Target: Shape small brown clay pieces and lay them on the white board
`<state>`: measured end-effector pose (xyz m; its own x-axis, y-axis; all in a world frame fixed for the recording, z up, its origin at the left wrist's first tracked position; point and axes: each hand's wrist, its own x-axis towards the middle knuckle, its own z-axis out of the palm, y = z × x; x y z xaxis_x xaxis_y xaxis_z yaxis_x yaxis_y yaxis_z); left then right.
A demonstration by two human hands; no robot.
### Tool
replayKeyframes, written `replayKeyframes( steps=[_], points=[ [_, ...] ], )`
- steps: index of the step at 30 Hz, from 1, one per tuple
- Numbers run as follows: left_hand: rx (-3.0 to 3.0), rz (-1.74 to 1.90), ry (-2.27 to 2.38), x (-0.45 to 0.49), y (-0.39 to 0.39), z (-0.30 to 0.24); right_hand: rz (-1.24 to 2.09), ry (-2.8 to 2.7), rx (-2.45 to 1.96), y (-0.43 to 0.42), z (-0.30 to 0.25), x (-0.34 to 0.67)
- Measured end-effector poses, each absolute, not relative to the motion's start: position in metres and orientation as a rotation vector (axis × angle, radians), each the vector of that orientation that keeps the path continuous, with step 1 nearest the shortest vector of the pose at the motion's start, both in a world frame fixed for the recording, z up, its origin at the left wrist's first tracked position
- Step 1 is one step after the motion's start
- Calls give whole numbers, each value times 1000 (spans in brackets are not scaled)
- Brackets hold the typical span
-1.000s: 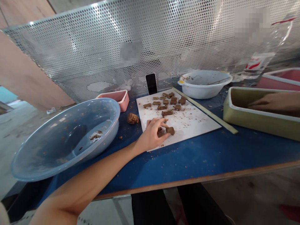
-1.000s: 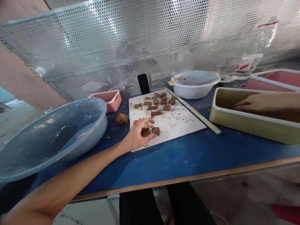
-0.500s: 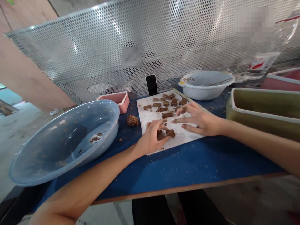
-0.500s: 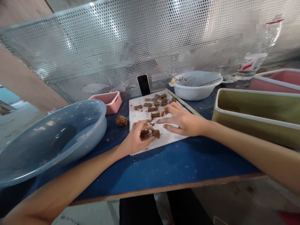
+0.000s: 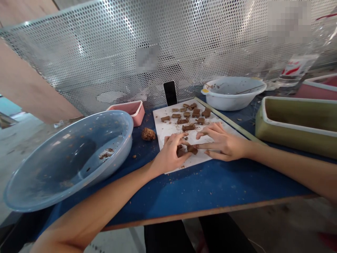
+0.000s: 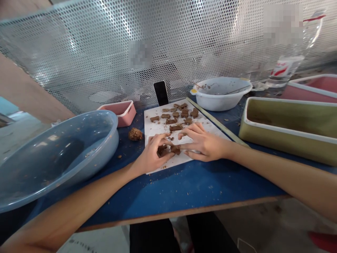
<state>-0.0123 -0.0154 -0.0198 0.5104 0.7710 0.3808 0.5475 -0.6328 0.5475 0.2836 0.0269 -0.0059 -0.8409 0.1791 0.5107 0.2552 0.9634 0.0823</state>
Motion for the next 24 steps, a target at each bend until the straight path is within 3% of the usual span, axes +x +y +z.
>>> replayKeyframes(
  steps=[24],
  points=[
    [2385, 880, 1114, -15, -13, -25, -70, -2577, -371, 26, -7, 282]
  ],
)
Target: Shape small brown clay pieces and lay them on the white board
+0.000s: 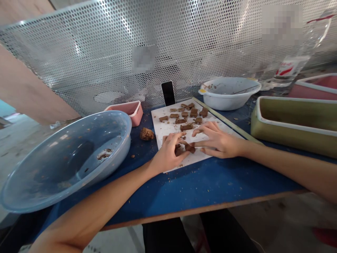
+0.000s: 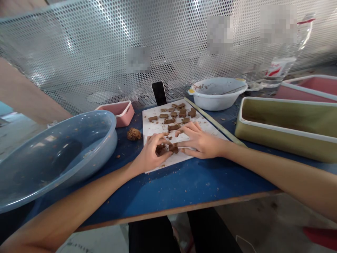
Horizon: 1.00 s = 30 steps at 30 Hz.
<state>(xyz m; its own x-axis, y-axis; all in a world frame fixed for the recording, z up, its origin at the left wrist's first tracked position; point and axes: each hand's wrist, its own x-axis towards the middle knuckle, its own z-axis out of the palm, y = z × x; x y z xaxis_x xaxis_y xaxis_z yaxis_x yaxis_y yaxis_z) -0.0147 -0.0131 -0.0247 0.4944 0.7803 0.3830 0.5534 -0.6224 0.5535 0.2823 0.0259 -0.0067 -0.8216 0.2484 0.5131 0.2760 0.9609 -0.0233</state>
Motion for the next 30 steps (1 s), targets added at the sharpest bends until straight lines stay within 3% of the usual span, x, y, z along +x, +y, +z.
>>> replayKeyframes(
  steps=[30],
  points=[
    [2424, 915, 1077, -13, -14, -23, -145, -2664, -305, 23, -2, 286]
  ],
)
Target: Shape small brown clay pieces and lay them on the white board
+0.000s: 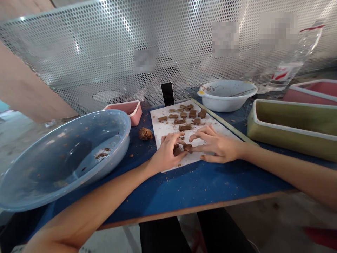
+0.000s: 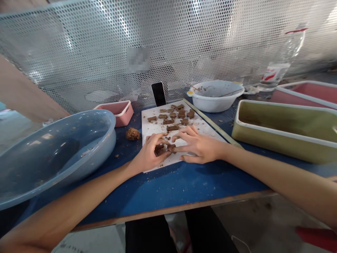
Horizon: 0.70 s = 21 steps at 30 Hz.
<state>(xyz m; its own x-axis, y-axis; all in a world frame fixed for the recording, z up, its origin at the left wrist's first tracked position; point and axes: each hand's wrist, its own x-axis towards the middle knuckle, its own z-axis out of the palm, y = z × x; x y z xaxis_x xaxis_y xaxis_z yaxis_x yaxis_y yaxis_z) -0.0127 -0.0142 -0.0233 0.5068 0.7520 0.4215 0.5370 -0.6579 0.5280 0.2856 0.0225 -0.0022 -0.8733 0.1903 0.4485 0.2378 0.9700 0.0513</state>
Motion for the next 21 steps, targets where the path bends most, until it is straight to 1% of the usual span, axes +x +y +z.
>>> replayKeyframes(
  steps=[3, 7, 12, 16, 21],
  points=[
    [2423, 897, 1109, -13, -14, -23, -239, -2617, -362, 24, -1, 291],
    [2424, 871, 1113, -14, -13, -24, -202, -2651, -291, 25, -1, 292],
    [2422, 872, 1110, -14, -12, -26, -315, -2558, -367, 22, 1, 290],
    [2463, 918, 1086, -14, -12, -26, -304, -2417, -392, 17, 5, 290],
    [2507, 1004, 1048, -12, -13, -23, -290, -2410, -398, 15, 7, 291]
  ],
)
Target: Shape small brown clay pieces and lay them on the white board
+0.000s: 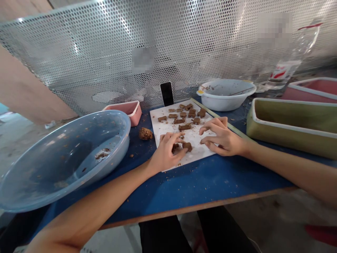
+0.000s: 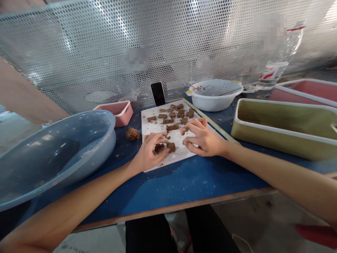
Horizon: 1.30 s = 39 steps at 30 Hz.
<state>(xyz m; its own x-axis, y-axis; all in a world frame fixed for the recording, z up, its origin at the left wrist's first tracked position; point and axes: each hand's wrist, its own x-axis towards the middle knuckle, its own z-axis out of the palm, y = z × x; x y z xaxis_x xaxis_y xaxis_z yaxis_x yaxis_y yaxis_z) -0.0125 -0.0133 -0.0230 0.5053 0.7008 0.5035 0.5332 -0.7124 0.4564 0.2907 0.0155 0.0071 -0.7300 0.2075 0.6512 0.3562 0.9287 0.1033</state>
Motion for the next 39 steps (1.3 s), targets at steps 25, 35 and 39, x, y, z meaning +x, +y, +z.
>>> replayKeyframes(
  steps=[25, 35, 39],
  points=[
    [2649, 1065, 1388, -11, -21, -10, -68, -2426, -856, 13, -5, 275],
    [2716, 981, 1328, -10, -21, -10, 134, -2433, -984, 13, -18, 258],
    [2715, 974, 1318, -10, -20, -10, 178, -2445, -968, 15, -19, 252]
  ],
)
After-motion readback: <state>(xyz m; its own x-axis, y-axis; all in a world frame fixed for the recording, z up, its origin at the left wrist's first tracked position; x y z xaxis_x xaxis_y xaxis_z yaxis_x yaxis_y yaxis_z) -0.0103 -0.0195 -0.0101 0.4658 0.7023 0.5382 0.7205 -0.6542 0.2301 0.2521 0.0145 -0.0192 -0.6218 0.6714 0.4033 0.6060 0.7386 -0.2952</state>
